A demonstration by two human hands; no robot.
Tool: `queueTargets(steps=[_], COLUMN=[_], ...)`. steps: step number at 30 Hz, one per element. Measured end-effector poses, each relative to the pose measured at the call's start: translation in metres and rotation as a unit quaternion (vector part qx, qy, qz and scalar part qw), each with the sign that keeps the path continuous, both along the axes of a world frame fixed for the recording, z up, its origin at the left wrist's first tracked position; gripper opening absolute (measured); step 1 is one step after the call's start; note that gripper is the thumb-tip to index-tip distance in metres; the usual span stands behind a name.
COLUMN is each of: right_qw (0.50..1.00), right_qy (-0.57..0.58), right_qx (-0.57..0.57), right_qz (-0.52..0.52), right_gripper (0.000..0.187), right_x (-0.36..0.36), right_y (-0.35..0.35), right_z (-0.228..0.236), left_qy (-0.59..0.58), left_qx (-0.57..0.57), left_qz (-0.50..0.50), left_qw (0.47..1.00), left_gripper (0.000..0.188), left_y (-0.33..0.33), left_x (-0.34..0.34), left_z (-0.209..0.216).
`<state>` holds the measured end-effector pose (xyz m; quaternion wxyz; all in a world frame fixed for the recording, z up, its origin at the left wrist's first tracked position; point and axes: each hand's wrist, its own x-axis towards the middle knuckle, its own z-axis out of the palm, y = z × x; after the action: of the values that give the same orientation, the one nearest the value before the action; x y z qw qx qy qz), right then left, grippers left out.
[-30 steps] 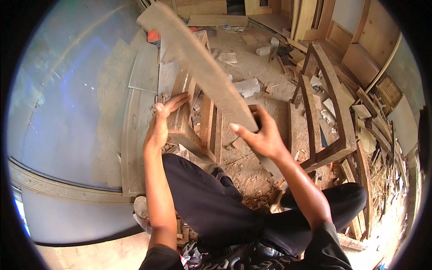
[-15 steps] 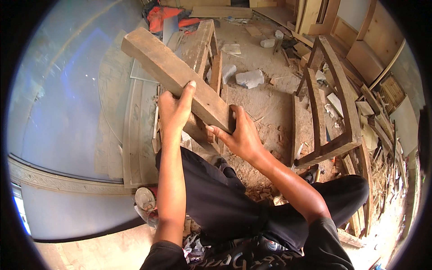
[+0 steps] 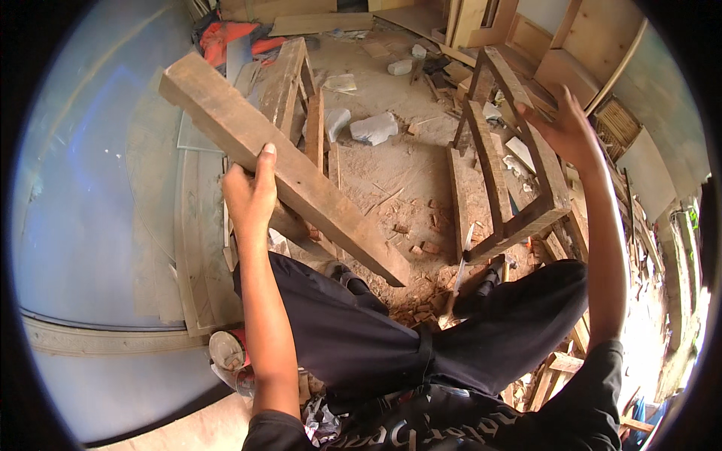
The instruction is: The person dismantles a wooden chair frame using a hammer and a hand saw. They first use the hammer to separate the joints, then saw through a wooden leg, and finally use the hammer again to break the wood into smaller pieces.
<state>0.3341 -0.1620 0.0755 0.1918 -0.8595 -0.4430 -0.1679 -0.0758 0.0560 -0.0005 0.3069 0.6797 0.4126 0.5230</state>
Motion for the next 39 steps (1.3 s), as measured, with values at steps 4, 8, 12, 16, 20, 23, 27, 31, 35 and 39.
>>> queueTargets(steps=[4, 8, 12, 16, 20, 23, 27, 31, 35, 39], right_qw=[0.961, 0.938, 0.934, 0.928, 0.942, 0.961, 0.961, 0.973, 0.979, 0.969], right_qy=[0.257, 0.33, 0.352, 0.37, 0.335, 0.273, 0.266, 0.219, 0.19, 0.21], right_qx=[-0.099, -0.101, 0.016, -0.007, 0.017, 0.024, -0.027, -0.043, -0.028, -0.113], right_qz=[-0.034, -0.037, -0.052, -0.039, -0.021, -0.034, -0.063, -0.058, -0.068, -0.071], right_gripper=[0.124, 0.092, 0.054, 0.051, 0.046, 0.037, 0.063, 0.081, 0.082, 0.083], right_x=[0.042, 0.086, 0.086, 0.06, 0.107, 0.119, 0.136, 0.16, 0.204, 0.227], right_y=[-0.013, -0.013, -0.012, -0.002, 0.011, 0.049, 0.126, 0.183, 0.236, 0.267], right_z=[-0.056, -0.092, -0.109, -0.094, -0.109, -0.11, -0.104, -0.087, -0.092, -0.095], left_qy=[-0.019, -0.029, 0.001, -0.028, -0.027, -0.029, -0.021, -0.034, -0.041, -0.019], left_qx=[-0.009, 0.003, -0.011, -0.011, -0.022, -0.016, -0.027, -0.032, -0.049, -0.038], left_qz=[-0.01, -0.014, -0.006, -0.019, -0.013, -0.016, 0.0, 0.004, 0.017, 0.026], left_qw=[1.0, 0.999, 1.0, 0.999, 0.999, 0.999, 0.999, 0.999, 0.998, 0.999], left_gripper=[0.045, 0.046, 0.046, 0.044, 0.042, 0.042, 0.042, 0.041, 0.041, 0.045], left_y=[0.007, 0.004, 0.005, 0.001, 0.001, 0.002, 0.0, -0.003, -0.006, -0.003], left_x=[-0.011, -0.007, -0.008, -0.011, -0.004, -0.004, -0.009, -0.008, -0.002, -0.011], left_z=[-0.007, -0.004, -0.006, -0.002, -0.003, -0.004, -0.005, -0.006, -0.005, -0.013])
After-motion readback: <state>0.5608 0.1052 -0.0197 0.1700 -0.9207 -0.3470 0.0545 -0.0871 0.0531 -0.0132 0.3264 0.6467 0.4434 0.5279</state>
